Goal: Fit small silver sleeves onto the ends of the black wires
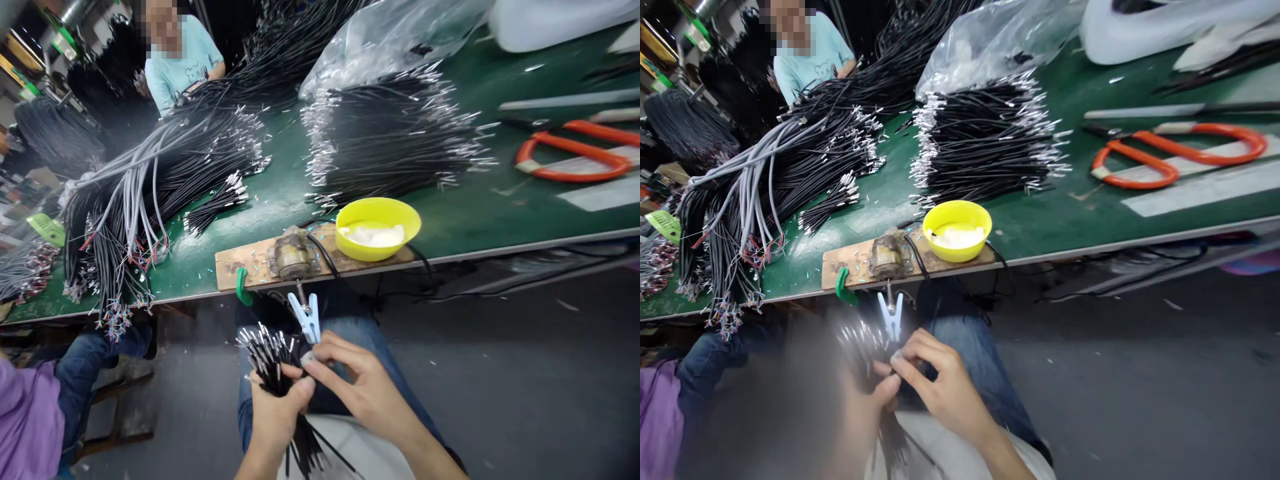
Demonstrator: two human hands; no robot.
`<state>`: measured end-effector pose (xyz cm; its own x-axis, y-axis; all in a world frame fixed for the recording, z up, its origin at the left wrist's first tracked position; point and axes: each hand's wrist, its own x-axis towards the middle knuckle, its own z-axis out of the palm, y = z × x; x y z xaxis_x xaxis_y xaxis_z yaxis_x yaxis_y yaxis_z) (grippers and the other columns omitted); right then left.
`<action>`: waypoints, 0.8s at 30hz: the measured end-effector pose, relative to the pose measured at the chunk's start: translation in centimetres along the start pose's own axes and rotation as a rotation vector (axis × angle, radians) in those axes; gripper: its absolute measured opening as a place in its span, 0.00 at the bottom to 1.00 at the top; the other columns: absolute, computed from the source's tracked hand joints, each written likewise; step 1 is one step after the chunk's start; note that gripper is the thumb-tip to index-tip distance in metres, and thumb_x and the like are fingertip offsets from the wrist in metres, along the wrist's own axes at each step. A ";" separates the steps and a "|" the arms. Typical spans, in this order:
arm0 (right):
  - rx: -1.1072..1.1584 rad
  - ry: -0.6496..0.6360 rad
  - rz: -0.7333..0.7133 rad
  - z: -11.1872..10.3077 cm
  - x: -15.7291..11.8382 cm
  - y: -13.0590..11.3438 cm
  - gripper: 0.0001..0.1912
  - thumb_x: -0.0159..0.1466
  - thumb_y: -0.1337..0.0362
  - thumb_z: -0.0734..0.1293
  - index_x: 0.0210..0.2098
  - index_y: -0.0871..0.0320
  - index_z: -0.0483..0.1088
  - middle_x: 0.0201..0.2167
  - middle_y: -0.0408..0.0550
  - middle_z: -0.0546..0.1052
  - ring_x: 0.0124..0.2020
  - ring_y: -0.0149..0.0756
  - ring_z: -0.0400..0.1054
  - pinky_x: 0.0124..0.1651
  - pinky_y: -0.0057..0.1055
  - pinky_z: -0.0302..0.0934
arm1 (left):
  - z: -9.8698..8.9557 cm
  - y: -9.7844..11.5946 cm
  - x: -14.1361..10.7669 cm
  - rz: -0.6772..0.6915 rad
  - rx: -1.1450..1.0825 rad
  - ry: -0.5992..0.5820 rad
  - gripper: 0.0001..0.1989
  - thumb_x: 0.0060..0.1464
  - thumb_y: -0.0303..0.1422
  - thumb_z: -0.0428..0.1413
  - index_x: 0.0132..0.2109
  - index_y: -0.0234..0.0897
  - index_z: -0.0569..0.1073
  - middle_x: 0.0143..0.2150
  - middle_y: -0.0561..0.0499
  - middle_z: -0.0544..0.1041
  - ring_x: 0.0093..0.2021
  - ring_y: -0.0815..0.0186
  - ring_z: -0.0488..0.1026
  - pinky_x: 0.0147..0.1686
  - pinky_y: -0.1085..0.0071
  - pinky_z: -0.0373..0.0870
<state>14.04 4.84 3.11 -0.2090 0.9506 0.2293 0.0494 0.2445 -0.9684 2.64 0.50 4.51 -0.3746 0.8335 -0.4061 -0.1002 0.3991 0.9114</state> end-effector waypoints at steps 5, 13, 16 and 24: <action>0.015 0.006 0.035 0.5 -0.2 0.5 0.17 0.61 0.60 0.62 0.17 0.57 0.63 0.17 0.42 0.65 0.20 0.32 0.60 0.22 0.26 0.56 | 0.1 -0.6 0.0 -0.047 -0.121 -0.017 0.21 0.31 0.47 0.64 0.21 0.33 0.68 0.11 0.60 0.60 0.12 0.77 0.54 0.14 0.77 0.52; -0.027 0.065 -0.032 1.2 -0.5 0.7 0.18 0.61 0.65 0.60 0.15 0.57 0.60 0.15 0.41 0.64 0.20 0.31 0.60 0.23 0.26 0.55 | -0.2 -1.6 0.3 -0.204 -0.211 -0.157 0.24 0.32 0.51 0.62 0.20 0.33 0.67 0.10 0.62 0.57 0.12 0.79 0.52 0.14 0.78 0.51; -0.058 0.134 -0.071 1.6 -0.6 0.9 0.17 0.60 0.68 0.61 0.16 0.56 0.58 0.15 0.40 0.62 0.19 0.30 0.58 0.22 0.26 0.54 | -0.1 -1.9 0.5 -0.195 -0.198 -0.090 0.25 0.28 0.51 0.64 0.21 0.33 0.65 0.09 0.63 0.56 0.11 0.79 0.51 0.13 0.78 0.50; 0.015 0.234 -0.120 2.0 -0.6 0.5 0.13 0.59 0.70 0.62 0.18 0.57 0.65 0.15 0.41 0.67 0.19 0.31 0.60 0.26 0.28 0.58 | 0.4 -2.0 0.4 -0.186 -0.314 -0.105 0.25 0.30 0.50 0.64 0.18 0.32 0.66 0.10 0.63 0.55 0.10 0.81 0.49 0.11 0.80 0.48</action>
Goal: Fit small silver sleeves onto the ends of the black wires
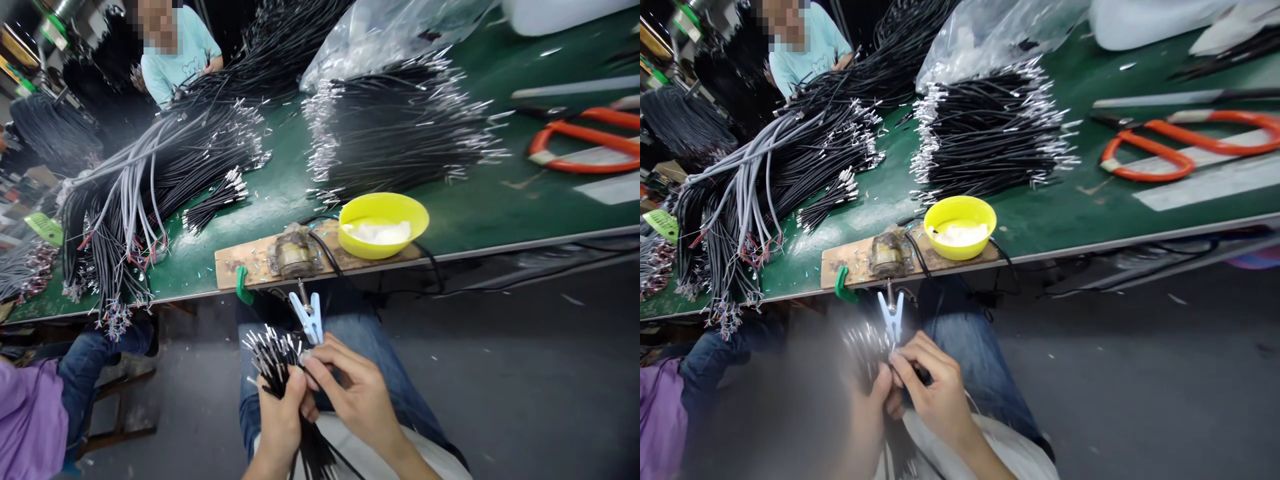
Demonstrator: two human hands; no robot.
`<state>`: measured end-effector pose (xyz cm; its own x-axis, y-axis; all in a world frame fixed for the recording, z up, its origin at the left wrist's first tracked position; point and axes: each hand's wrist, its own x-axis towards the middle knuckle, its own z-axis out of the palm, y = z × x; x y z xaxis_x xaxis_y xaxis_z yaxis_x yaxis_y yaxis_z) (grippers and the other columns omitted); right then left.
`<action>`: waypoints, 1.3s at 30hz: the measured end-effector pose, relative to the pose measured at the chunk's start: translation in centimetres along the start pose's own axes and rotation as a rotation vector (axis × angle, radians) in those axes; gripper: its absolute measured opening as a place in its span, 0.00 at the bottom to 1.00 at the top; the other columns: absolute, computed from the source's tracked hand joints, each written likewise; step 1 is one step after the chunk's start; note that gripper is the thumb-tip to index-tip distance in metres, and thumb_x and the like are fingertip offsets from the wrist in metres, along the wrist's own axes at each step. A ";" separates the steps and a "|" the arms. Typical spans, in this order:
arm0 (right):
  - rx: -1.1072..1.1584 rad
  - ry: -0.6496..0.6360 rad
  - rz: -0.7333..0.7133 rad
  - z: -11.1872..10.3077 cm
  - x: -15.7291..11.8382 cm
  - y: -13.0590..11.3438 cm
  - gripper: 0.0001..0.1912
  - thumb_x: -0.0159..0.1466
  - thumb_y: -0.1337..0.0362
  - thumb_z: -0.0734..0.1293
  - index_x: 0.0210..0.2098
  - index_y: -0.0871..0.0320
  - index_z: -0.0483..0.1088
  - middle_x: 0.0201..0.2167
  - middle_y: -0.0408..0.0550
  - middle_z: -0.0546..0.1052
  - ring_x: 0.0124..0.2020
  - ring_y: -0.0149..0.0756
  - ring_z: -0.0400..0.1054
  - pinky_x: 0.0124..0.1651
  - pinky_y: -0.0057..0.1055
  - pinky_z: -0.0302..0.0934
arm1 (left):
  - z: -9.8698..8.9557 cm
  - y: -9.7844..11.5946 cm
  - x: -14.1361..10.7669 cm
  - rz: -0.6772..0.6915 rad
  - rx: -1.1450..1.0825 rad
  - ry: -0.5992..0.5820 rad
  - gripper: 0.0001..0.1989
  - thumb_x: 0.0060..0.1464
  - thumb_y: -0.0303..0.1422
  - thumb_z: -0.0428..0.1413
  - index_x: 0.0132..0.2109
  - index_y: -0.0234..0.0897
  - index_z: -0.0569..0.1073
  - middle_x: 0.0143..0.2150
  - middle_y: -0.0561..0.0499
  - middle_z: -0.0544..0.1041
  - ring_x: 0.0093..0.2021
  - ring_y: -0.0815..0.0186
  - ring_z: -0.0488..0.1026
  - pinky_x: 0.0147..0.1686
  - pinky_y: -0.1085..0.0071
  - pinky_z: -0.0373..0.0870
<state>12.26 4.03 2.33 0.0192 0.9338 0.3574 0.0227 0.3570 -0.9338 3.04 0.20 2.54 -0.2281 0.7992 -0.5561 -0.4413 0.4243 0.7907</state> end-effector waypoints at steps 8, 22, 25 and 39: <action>0.444 -0.161 0.510 0.2 -0.3 -0.1 0.19 0.57 0.50 0.64 0.19 0.59 0.67 0.15 0.41 0.65 0.17 0.30 0.62 0.20 0.26 0.60 | -0.5 0.2 0.2 0.001 -0.033 -0.131 0.24 0.35 0.50 0.62 0.17 0.31 0.67 0.09 0.63 0.51 0.10 0.82 0.46 0.10 0.81 0.47; 0.314 -0.169 0.434 -0.1 -0.7 1.0 0.14 0.56 0.56 0.65 0.20 0.59 0.67 0.20 0.42 0.65 0.22 0.31 0.59 0.24 0.27 0.58 | -0.2 0.2 0.3 0.097 0.081 -0.012 0.24 0.31 0.49 0.64 0.18 0.34 0.63 0.08 0.63 0.54 0.09 0.80 0.47 0.09 0.80 0.47; 0.184 -0.119 0.380 0.1 -0.7 1.0 0.15 0.58 0.57 0.63 0.18 0.58 0.64 0.18 0.42 0.63 0.21 0.31 0.59 0.23 0.27 0.56 | -0.3 0.0 0.5 0.144 0.179 0.023 0.23 0.32 0.50 0.63 0.19 0.33 0.67 0.08 0.62 0.54 0.10 0.79 0.49 0.11 0.78 0.48; 0.079 -0.106 0.314 0.3 -0.7 0.9 0.15 0.58 0.60 0.62 0.18 0.58 0.63 0.16 0.40 0.62 0.19 0.30 0.56 0.21 0.26 0.54 | -0.3 0.0 0.1 0.193 0.203 0.099 0.21 0.34 0.48 0.62 0.20 0.33 0.68 0.09 0.62 0.56 0.11 0.78 0.50 0.12 0.78 0.49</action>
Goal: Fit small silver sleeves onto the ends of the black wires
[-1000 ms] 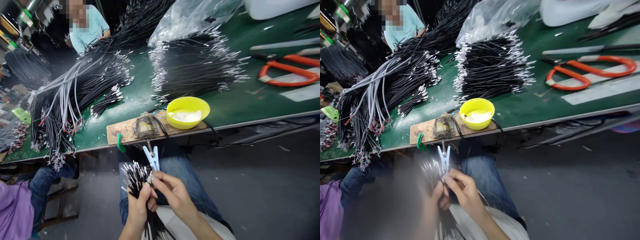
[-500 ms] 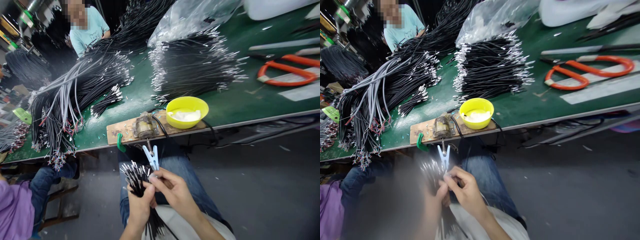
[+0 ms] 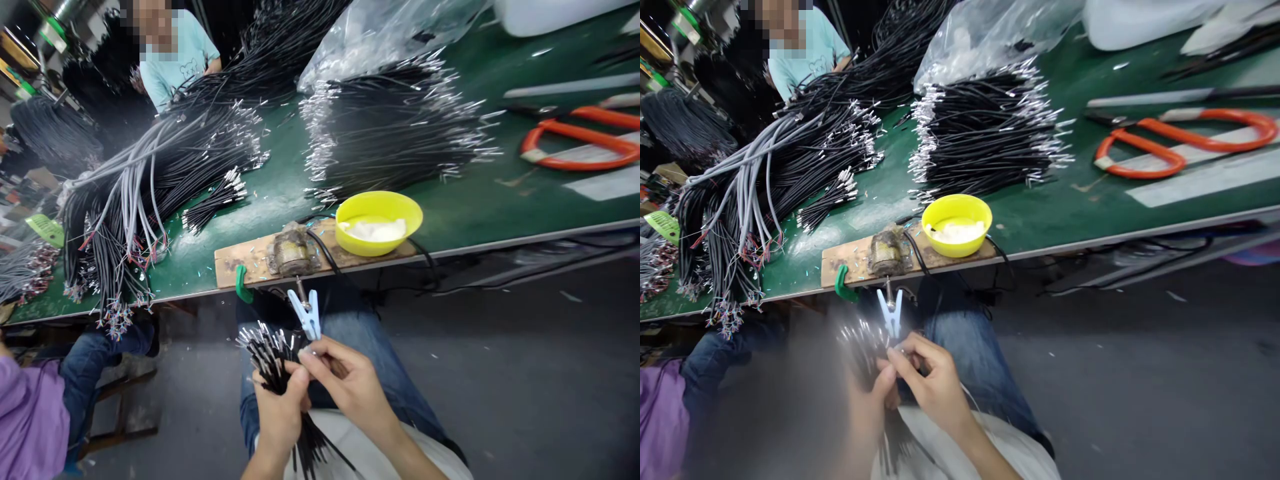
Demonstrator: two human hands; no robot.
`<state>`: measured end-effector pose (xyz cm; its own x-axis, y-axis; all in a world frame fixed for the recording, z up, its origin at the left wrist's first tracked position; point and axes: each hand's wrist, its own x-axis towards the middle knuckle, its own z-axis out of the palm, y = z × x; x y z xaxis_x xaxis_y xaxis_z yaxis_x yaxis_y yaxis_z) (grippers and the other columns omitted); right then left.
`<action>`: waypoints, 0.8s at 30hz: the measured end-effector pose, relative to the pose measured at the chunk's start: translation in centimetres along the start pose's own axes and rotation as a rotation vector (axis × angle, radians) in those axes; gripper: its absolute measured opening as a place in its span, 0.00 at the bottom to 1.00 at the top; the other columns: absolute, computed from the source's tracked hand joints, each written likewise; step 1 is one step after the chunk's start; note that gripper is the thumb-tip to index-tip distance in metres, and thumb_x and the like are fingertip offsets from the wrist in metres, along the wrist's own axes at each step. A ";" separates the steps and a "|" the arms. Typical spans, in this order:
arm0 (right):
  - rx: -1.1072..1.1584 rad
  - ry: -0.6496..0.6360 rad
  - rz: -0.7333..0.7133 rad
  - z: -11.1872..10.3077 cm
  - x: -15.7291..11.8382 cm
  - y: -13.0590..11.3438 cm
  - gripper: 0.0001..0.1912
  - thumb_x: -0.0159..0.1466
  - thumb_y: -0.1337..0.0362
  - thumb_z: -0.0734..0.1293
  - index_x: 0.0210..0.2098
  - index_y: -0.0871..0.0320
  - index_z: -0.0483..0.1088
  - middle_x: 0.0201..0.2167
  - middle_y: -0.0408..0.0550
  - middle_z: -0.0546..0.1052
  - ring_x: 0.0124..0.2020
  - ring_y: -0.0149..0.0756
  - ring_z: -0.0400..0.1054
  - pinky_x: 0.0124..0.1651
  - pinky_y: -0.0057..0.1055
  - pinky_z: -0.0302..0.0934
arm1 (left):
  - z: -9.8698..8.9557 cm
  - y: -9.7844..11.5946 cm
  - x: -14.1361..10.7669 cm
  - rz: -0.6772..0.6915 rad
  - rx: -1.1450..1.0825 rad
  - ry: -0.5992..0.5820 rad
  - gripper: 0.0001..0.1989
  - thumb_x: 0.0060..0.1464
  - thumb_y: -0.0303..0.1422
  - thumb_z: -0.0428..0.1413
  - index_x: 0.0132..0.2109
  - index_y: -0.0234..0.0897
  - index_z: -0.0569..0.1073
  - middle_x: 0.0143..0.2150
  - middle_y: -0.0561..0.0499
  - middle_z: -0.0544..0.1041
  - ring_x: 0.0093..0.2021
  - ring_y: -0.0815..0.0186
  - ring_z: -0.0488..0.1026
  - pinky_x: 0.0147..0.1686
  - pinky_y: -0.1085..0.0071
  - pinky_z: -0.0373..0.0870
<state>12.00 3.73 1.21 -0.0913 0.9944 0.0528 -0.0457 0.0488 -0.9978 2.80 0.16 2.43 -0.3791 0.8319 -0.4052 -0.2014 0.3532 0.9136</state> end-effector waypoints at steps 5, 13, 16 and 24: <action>0.034 -0.052 -0.020 0.0 -0.1 0.1 0.15 0.60 0.60 0.62 0.19 0.58 0.64 0.18 0.43 0.66 0.21 0.32 0.62 0.23 0.27 0.58 | 0.1 0.4 0.1 -0.071 -0.128 0.009 0.22 0.31 0.47 0.64 0.20 0.33 0.66 0.08 0.64 0.53 0.10 0.80 0.47 0.10 0.80 0.48; -0.009 -0.042 -0.083 0.0 0.0 -0.5 0.15 0.61 0.60 0.61 0.19 0.57 0.66 0.17 0.44 0.68 0.21 0.33 0.62 0.24 0.28 0.58 | -0.1 1.0 0.2 -0.117 -0.193 -0.031 0.22 0.32 0.47 0.65 0.19 0.32 0.67 0.09 0.62 0.55 0.10 0.81 0.48 0.09 0.81 0.49; 0.065 -0.037 -0.006 0.0 -0.1 -0.5 0.16 0.59 0.57 0.62 0.18 0.57 0.64 0.17 0.43 0.65 0.20 0.32 0.59 0.23 0.27 0.56 | -0.1 0.9 0.1 -0.126 -0.207 -0.021 0.22 0.31 0.46 0.65 0.19 0.32 0.67 0.09 0.63 0.53 0.10 0.81 0.47 0.09 0.81 0.48; 0.802 -0.228 0.519 0.6 -0.1 -0.6 0.19 0.49 0.48 0.70 0.23 0.58 0.66 0.14 0.38 0.62 0.16 0.28 0.56 0.18 0.26 0.55 | -0.6 0.8 -0.2 -0.174 -0.277 -0.228 0.23 0.34 0.50 0.63 0.19 0.33 0.68 0.11 0.63 0.53 0.11 0.81 0.47 0.11 0.80 0.48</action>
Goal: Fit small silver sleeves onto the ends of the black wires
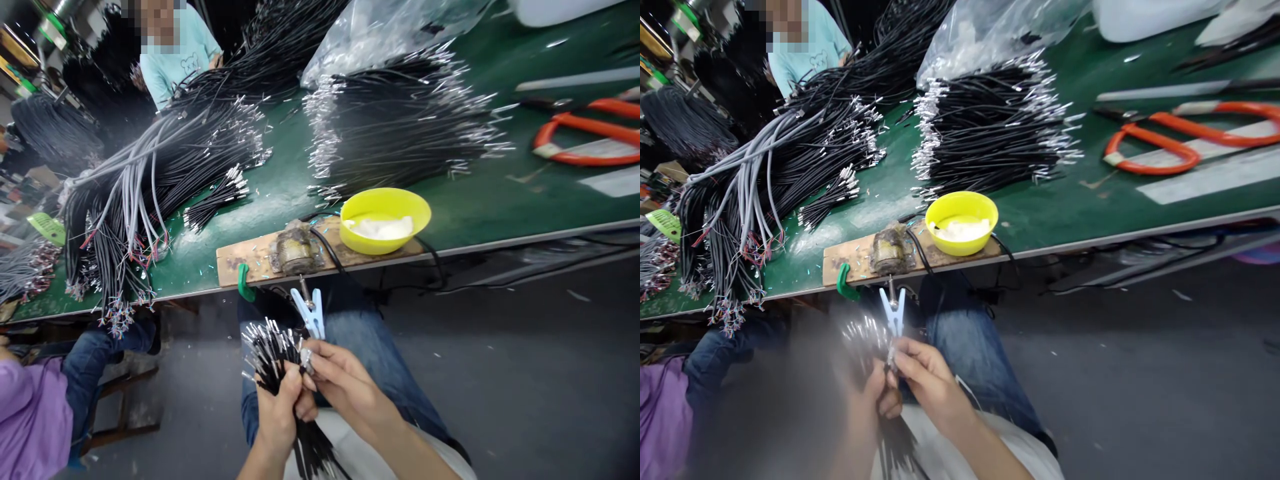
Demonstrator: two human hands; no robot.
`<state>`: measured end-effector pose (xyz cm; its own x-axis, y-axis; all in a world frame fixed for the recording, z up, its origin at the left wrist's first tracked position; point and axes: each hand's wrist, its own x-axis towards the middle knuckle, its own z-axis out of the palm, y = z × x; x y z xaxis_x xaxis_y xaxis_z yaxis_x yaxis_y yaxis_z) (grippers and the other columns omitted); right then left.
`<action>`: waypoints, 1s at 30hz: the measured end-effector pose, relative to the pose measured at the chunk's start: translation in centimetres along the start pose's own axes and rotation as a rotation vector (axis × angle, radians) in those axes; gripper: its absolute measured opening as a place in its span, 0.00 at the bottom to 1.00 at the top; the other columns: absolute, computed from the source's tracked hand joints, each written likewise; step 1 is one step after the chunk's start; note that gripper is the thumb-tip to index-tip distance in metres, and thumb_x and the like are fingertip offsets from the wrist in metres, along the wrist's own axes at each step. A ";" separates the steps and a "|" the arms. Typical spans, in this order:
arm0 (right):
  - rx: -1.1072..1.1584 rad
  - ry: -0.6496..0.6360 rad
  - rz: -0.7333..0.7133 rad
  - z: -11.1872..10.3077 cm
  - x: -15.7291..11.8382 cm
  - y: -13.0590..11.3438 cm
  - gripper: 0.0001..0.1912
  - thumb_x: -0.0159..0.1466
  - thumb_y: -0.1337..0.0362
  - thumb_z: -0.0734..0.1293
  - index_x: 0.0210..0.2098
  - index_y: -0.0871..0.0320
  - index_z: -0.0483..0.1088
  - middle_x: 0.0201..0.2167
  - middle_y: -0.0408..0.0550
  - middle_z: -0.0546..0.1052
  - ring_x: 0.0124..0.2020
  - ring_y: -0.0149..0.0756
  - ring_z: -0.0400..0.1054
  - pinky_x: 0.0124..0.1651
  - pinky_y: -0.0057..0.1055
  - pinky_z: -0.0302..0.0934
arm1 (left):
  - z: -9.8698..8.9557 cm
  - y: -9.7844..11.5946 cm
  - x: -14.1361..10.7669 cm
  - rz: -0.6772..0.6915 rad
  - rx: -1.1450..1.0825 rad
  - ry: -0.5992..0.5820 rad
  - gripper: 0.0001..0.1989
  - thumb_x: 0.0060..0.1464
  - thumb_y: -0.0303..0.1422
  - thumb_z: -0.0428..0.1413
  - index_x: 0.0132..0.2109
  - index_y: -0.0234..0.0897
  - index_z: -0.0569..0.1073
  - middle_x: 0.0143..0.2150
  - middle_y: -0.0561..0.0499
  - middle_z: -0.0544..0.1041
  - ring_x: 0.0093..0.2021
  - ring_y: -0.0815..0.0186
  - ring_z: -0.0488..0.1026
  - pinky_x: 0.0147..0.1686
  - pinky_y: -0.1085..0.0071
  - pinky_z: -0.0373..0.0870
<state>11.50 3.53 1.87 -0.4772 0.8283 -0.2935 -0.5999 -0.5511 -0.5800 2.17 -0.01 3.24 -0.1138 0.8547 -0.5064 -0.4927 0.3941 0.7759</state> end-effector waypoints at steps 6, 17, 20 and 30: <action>-0.143 0.149 -0.201 -0.3 0.1 -0.7 0.19 0.49 0.48 0.70 0.20 0.58 0.65 0.16 0.39 0.61 0.19 0.28 0.56 0.22 0.26 0.58 | -0.6 0.4 0.0 -0.055 0.049 -0.055 0.23 0.37 0.51 0.61 0.18 0.34 0.66 0.12 0.61 0.56 0.10 0.80 0.48 0.11 0.79 0.47; -0.847 0.249 -0.793 0.3 -1.0 -0.6 0.10 0.57 0.69 0.64 0.20 0.57 0.65 0.17 0.42 0.65 0.20 0.31 0.60 0.21 0.27 0.56 | 1.3 0.8 -0.8 0.045 0.047 0.140 0.23 0.30 0.46 0.66 0.20 0.34 0.64 0.10 0.65 0.51 0.11 0.82 0.45 0.12 0.81 0.45; -1.006 0.274 -1.012 0.6 -1.1 -0.6 0.08 0.55 0.75 0.63 0.24 0.56 0.66 0.18 0.42 0.67 0.21 0.32 0.62 0.27 0.32 0.60 | 1.9 0.8 -1.0 0.098 0.060 0.207 0.23 0.32 0.47 0.64 0.20 0.35 0.62 0.10 0.65 0.49 0.12 0.81 0.43 0.12 0.80 0.44; -0.879 0.209 -0.956 0.3 -1.7 -1.0 0.08 0.54 0.74 0.64 0.28 0.54 0.69 0.20 0.43 0.69 0.20 0.33 0.62 0.23 0.30 0.61 | 1.4 1.2 -0.3 0.173 0.120 0.246 0.20 0.34 0.45 0.64 0.20 0.33 0.67 0.10 0.63 0.54 0.12 0.80 0.48 0.12 0.80 0.48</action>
<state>12.71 2.66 3.23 0.0552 0.8960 0.4406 0.0099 0.4408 -0.8975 2.77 0.65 4.88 -0.3992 0.8113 -0.4271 -0.3440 0.2993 0.8900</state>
